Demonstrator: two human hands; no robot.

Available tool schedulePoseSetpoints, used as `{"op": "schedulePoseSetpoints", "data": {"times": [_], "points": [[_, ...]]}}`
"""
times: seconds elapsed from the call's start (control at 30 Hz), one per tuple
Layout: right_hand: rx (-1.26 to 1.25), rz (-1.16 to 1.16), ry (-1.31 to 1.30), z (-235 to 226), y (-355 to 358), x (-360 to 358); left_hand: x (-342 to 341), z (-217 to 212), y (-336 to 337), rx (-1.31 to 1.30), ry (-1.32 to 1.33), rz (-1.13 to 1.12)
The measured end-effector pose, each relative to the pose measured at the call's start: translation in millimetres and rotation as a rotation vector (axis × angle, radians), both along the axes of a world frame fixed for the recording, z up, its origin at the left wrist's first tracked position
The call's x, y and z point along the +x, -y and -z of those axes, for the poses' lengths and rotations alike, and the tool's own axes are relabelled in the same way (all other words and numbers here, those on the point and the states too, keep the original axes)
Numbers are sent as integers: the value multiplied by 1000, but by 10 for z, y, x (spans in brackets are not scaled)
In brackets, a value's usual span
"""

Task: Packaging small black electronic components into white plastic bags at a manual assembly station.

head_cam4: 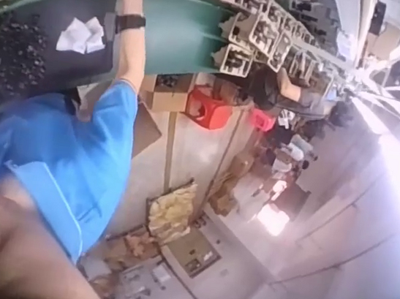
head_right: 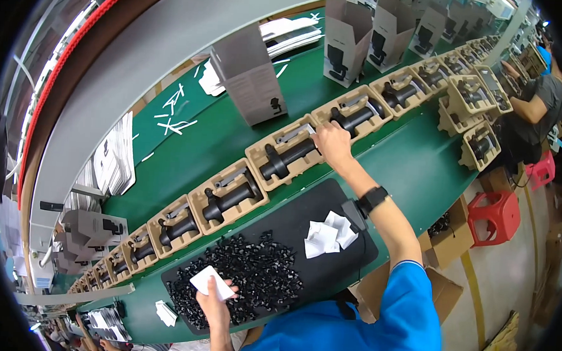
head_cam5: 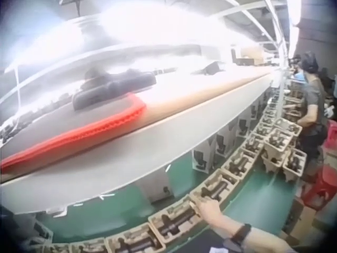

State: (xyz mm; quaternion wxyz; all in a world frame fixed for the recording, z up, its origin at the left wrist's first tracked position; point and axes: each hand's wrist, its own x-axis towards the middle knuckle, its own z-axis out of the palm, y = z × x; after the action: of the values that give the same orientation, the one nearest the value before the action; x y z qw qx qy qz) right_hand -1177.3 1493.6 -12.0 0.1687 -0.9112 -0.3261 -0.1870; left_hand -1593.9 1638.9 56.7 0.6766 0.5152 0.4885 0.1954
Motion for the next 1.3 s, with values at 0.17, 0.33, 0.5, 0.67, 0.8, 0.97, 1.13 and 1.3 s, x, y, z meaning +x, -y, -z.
{"op": "schedulePoseSetpoints", "data": {"times": [0.17,0.33,0.5,0.67,0.8,0.97,1.13,1.3], "points": [[-580,77,-24,584,-346,178,-110,129,44,-71,-1,43],[-766,96,-94,586,-552,142,-180,105,17,-140,13,48],[-705,248,-254,323,-610,-85,-318,79,12,-202,28,95],[-171,-633,-629,-938,-464,-1914,-378,-1,-48,-518,315,171],[-28,-934,-608,-998,-335,-3131,-335,-36,0,-537,268,303],[-30,-764,-620,-1108,-390,-3502,-550,-77,-34,-408,239,472],[-180,-810,-138,-1167,-418,-3818,-925,-74,-55,-437,295,389],[-159,-981,-115,-1283,-495,-4070,-1389,-97,-244,-432,284,588]]}}
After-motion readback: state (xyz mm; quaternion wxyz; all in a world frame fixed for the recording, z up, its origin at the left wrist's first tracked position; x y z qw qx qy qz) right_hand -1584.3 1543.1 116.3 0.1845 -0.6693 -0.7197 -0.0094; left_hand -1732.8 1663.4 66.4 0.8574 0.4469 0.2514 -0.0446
